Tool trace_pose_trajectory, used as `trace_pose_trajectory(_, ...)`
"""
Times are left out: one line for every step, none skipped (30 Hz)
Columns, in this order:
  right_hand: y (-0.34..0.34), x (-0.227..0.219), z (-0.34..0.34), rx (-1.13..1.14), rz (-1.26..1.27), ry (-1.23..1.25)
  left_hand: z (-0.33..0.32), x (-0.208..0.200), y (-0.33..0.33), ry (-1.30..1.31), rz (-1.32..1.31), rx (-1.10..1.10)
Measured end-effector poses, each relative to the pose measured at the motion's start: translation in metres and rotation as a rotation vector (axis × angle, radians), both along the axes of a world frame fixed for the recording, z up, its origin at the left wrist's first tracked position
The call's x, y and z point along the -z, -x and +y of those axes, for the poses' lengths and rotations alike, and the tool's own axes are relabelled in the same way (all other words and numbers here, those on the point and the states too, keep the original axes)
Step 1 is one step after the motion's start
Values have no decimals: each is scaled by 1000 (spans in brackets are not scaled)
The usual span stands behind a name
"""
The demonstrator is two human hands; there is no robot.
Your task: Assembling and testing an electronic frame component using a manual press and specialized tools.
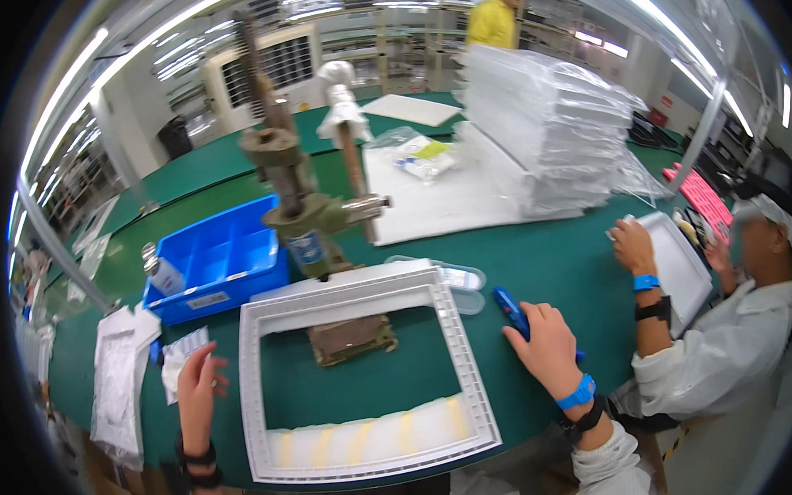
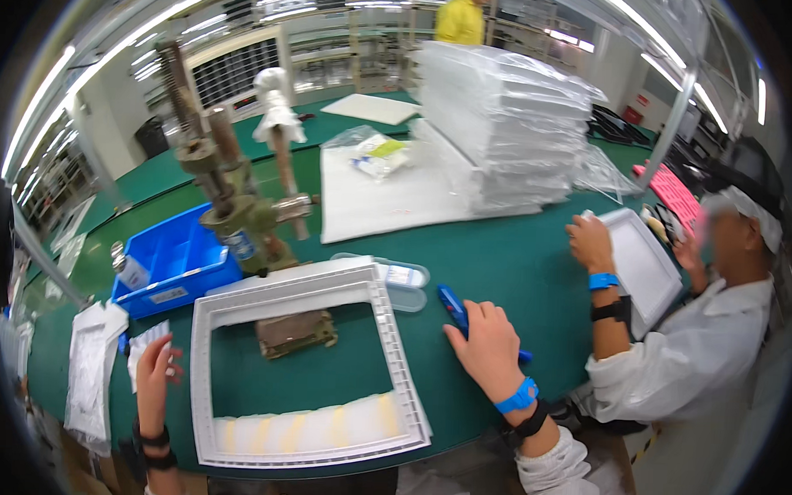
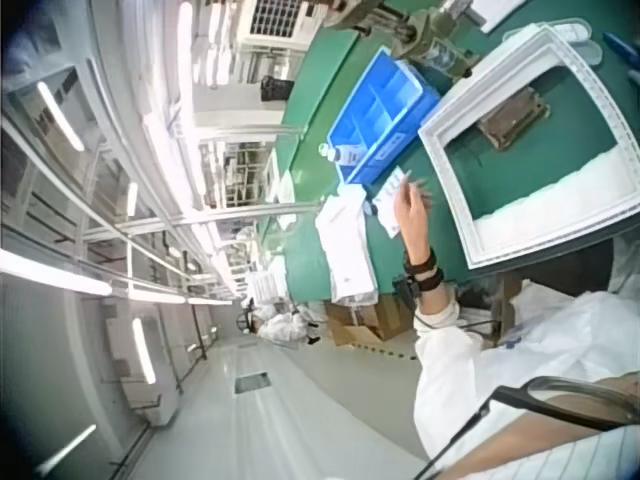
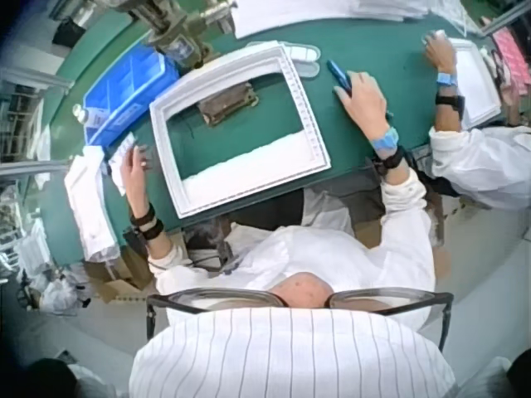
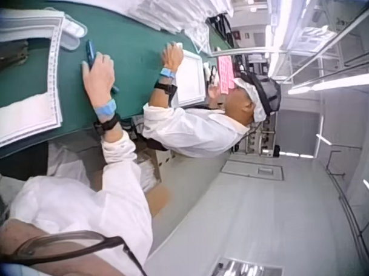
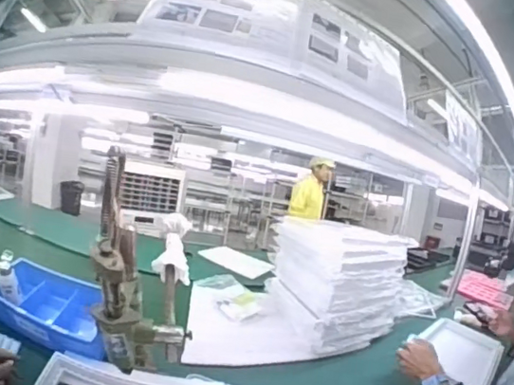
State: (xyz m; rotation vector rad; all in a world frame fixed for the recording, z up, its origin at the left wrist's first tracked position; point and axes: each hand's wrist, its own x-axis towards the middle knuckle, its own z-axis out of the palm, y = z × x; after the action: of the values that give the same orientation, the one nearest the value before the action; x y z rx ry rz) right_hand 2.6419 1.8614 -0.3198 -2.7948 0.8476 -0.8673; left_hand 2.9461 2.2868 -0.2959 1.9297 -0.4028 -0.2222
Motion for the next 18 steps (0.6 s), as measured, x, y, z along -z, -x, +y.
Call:
trace_pose_trajectory(-6,7,-6,45,91,-17,2,5,-21,-38,-9,7)
trace_pose_trajectory(-7,10,-13,74,114,-41,-7,5,-33,-51,-45,28)
trace_pose_trajectory(-10,11,-17,103,140,-63,-17,3,-40,-66,-80,50)
trace_pose_trajectory(-3,7,-25,110,33,-135,-37,6,-48,-59,-99,64)
trace_pose_trajectory(-1,2,-28,117,-77,-210,-48,7,-53,-54,-123,77)
trace_pose_trajectory(-2,-4,-27,104,-128,-272,-48,9,-56,-26,-123,44)
trace_pose_trajectory(-6,-5,-28,106,-123,-264,-44,14,-56,-18,-117,46)
trace_pose_trajectory(-10,-4,-31,58,-156,-292,-36,22,-56,-28,-141,17)
trace_pose_trajectory(-12,-1,-34,22,-190,-321,-30,31,-58,-41,-165,2)
trace_pose_trajectory(-12,4,-33,-11,-201,-258,-28,39,-57,-46,-203,38)
trace_pose_trajectory(-14,10,-39,-60,-214,-221,-27,43,-56,-61,-231,65)
trace_pose_trajectory(-15,17,-41,-54,-287,-352,-25,45,-55,-69,-249,70)
trace_pose_trajectory(-16,17,-44,-52,-369,-478,-27,47,-56,-75,-272,73)
trace_pose_trajectory(-10,10,-46,-21,-368,-466,-31,47,-56,-72,-273,78)
trace_pose_trajectory(-8,-1,-44,-63,-601,-736,-31,47,-54,-76,-271,66)
trace_pose_trajectory(-1,-14,-42,-104,-844,-998,-32,43,-53,-77,-248,61)
trace_pose_trajectory(13,-26,-45,-141,-803,-989,-32,42,-52,-86,-231,55)
trace_pose_trajectory(28,-35,-49,-85,-649,-918,-32,45,-54,-62,-222,57)
